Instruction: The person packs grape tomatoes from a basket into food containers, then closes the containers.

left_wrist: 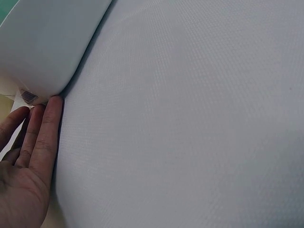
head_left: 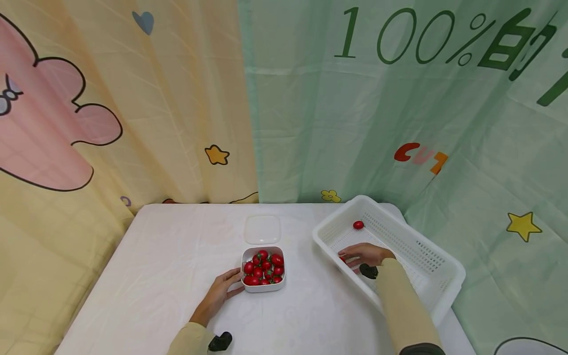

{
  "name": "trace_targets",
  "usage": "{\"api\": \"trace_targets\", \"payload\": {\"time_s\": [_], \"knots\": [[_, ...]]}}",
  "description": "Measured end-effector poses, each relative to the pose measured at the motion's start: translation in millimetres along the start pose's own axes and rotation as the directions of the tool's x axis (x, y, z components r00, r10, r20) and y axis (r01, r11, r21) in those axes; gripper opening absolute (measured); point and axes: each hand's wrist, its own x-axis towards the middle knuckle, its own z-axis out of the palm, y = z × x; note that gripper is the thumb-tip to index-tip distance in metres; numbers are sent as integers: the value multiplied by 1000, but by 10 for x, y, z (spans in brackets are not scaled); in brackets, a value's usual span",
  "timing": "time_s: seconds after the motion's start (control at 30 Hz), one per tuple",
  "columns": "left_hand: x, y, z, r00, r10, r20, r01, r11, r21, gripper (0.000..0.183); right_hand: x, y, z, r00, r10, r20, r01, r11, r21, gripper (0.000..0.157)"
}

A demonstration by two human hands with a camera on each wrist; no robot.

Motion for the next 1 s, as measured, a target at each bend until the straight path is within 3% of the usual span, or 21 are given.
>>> {"api": "trace_targets", "payload": {"time_s": [0.4, 0.73, 1.0], "knots": [[-4, 7, 10, 1000, 3, -11, -3, 1000, -2, 55, -19, -129, 3, 999, -22, 49, 22, 1000, 2, 38], [-5, 3, 18, 1000, 3, -10, -3, 1000, -11, 54, -55, -265, 57, 990, -117, 80, 115, 993, 29, 31], [-7, 5, 10, 1000, 10, -9, -10, 1000, 1, 57, -95, -347, 129, 987, -158, 40, 156, 987, 34, 30]]}}
